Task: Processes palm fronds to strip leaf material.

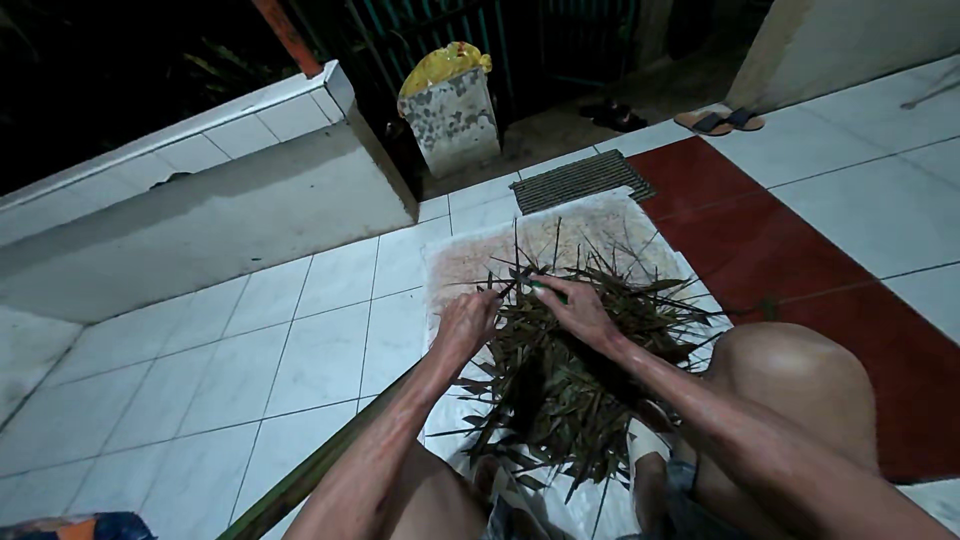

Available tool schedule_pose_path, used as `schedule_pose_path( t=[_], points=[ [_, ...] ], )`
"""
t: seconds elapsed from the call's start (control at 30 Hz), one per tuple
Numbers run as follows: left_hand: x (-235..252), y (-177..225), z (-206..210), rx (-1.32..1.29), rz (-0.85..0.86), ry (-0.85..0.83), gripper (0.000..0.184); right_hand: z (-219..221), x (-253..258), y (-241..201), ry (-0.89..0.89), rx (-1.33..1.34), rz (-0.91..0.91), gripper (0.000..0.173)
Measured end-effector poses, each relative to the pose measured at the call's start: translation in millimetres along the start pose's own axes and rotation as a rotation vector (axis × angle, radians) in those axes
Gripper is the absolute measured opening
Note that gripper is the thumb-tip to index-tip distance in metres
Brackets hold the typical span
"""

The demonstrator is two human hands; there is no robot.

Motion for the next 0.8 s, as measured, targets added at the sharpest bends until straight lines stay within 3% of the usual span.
schedule_pose_path(
  t=[0.57, 0.63, 0.8],
  points=[
    [-1.4, -6.4, 3.7, -0.081, -0.019, -0.038, 0.037, -49.5, 32.4, 39.5, 0.283, -0.001, 0.198, 0.038],
    [-4.6, -14.5, 3.4, -0.092, -0.047, -0.049, 0.037, -40.3, 31.9, 34.5, 0.243, 0.101, 0.216, 0.039],
    [4.9, -6.8, 6.0, -0.161, -0.003, -0.026, 0.036, -10.6, 21.4, 3.5, -0.049, 0.366, 0.227, 0.042]
  ],
)
Point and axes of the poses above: each hand's wrist, its own x-axis towards the middle knuckle, its own z-axis out of the palm, y = z × x, the point moved 9 cm from there along x, towards the middle knuckle, and after that the axes turned 14 degrees about y, right-handed, at the moved point
